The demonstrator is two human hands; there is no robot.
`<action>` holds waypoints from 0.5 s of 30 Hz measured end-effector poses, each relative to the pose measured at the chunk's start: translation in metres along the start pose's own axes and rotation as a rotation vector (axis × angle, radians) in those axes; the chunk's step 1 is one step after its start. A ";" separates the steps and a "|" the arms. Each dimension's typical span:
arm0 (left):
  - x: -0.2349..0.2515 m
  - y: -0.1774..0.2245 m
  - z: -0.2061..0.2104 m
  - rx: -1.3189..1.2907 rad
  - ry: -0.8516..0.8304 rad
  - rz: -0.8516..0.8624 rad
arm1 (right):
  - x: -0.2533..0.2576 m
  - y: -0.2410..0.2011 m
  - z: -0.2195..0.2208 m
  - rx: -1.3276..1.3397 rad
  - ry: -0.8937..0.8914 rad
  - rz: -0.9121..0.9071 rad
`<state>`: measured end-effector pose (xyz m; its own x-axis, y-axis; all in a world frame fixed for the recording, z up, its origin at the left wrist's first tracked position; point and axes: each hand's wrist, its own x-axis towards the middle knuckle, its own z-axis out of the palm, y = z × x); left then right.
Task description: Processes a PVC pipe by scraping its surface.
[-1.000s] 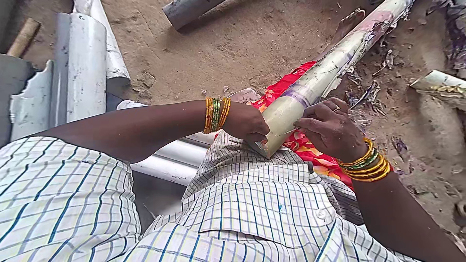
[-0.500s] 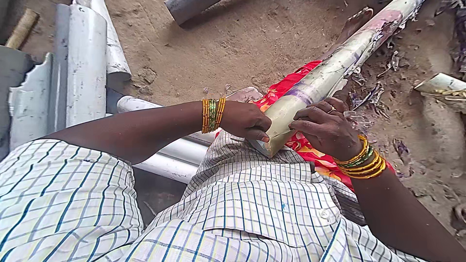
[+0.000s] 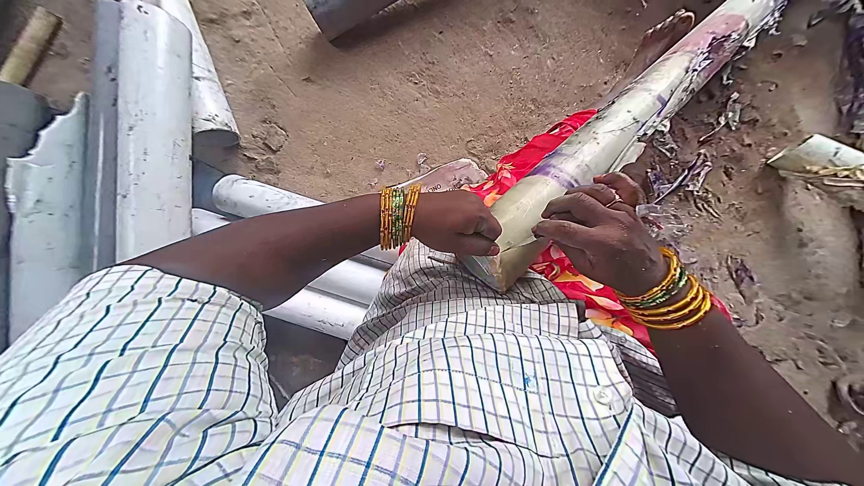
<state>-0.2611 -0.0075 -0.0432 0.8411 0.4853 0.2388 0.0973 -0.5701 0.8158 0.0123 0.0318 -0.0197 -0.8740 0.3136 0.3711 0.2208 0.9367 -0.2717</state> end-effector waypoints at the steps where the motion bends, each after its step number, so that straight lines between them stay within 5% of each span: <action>1: -0.001 -0.001 0.001 -0.012 0.011 0.002 | 0.001 0.000 0.001 0.003 -0.004 0.000; 15: -0.006 -0.008 0.005 -0.170 0.070 -0.018 | 0.008 0.009 0.004 -0.010 -0.025 -0.030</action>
<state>-0.2639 -0.0091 -0.0537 0.8004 0.5428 0.2545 0.0160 -0.4436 0.8961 0.0051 0.0421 -0.0227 -0.8909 0.2814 0.3566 0.1984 0.9472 -0.2518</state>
